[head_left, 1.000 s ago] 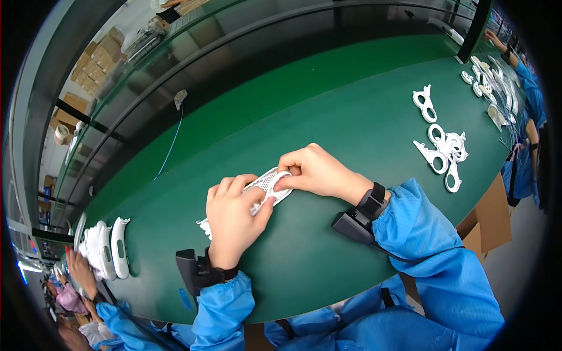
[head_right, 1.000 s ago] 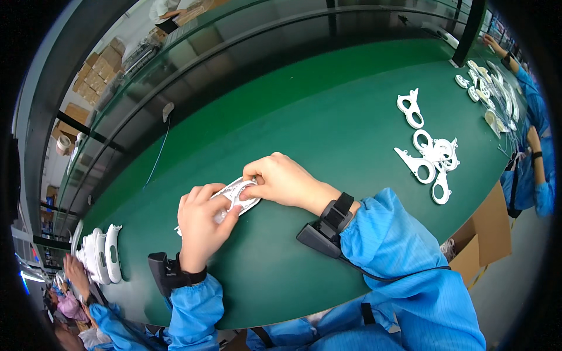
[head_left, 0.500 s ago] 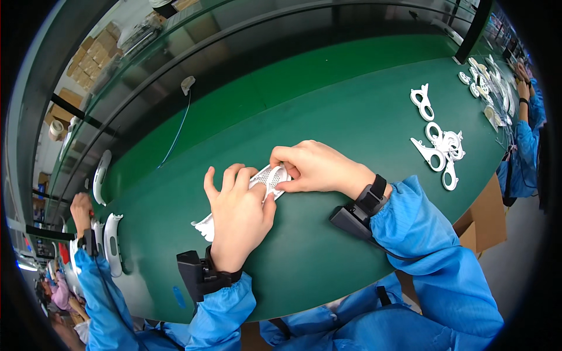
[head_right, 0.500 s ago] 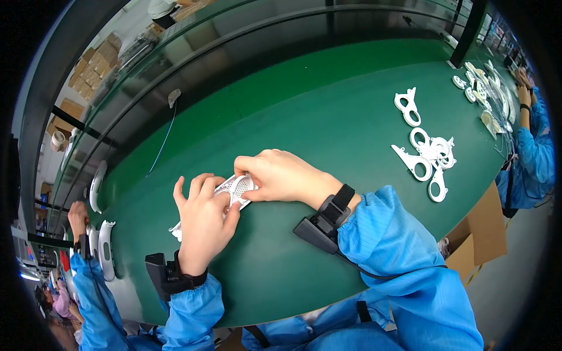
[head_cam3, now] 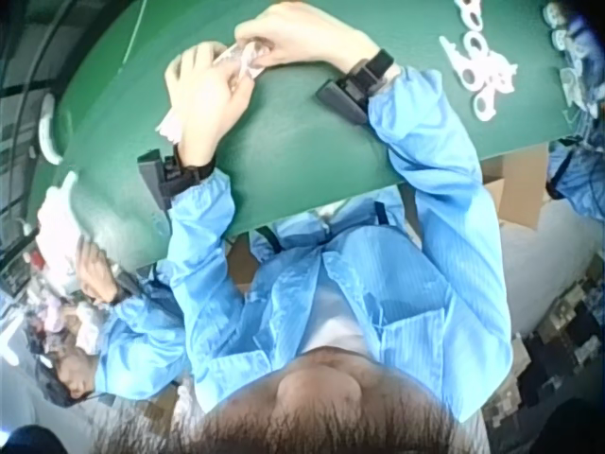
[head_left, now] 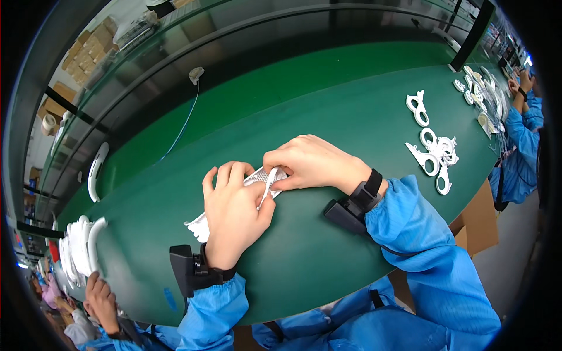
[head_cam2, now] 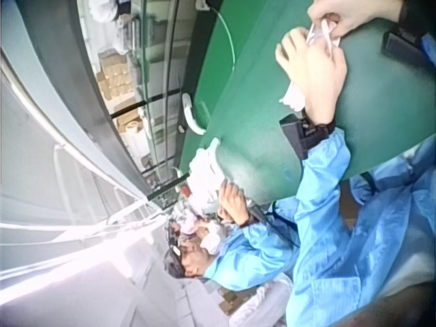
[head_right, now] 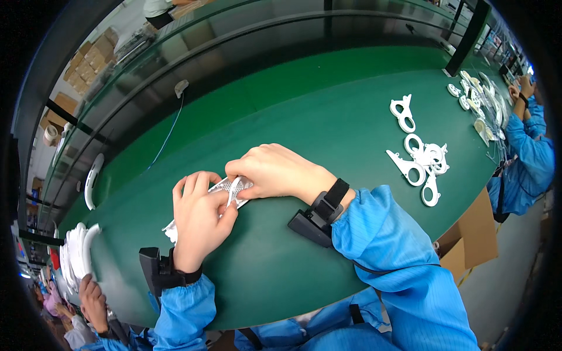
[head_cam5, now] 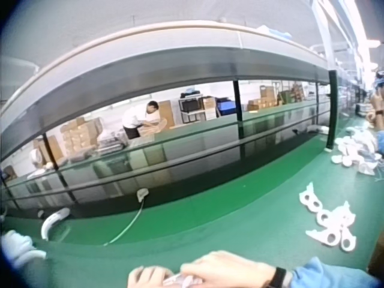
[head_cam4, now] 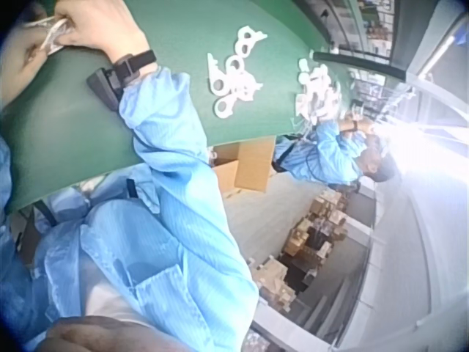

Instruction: Assembling white plastic components, likely for small appliances or household electronics, on an industrial conveyor belt.

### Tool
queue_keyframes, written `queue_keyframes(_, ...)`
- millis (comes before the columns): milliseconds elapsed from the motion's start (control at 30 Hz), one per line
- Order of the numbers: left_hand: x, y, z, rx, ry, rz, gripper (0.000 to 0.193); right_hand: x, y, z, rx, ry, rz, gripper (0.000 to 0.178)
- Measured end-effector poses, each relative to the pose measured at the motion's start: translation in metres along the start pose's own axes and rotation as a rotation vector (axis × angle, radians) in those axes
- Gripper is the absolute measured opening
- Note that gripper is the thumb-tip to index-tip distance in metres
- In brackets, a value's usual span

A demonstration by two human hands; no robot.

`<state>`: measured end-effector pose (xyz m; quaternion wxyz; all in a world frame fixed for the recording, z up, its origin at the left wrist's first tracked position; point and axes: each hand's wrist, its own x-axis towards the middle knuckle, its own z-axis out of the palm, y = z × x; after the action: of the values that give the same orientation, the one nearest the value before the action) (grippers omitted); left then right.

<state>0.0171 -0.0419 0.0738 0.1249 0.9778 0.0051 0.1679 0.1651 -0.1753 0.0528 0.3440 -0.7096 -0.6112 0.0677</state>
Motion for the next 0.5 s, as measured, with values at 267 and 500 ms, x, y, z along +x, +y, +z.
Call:
queue_keyframes(267,-0.003,0.002,-0.003,0.09,0.007,0.004,0.018,0.012,-0.01,-0.012,-0.128,-0.098,0.047,0.04)
queue_keyframes(500,0.0,0.009,-0.006,0.008,0.049,-0.108,0.029,0.02,0.008,-0.012,-0.118,-0.304,-0.018,0.038)
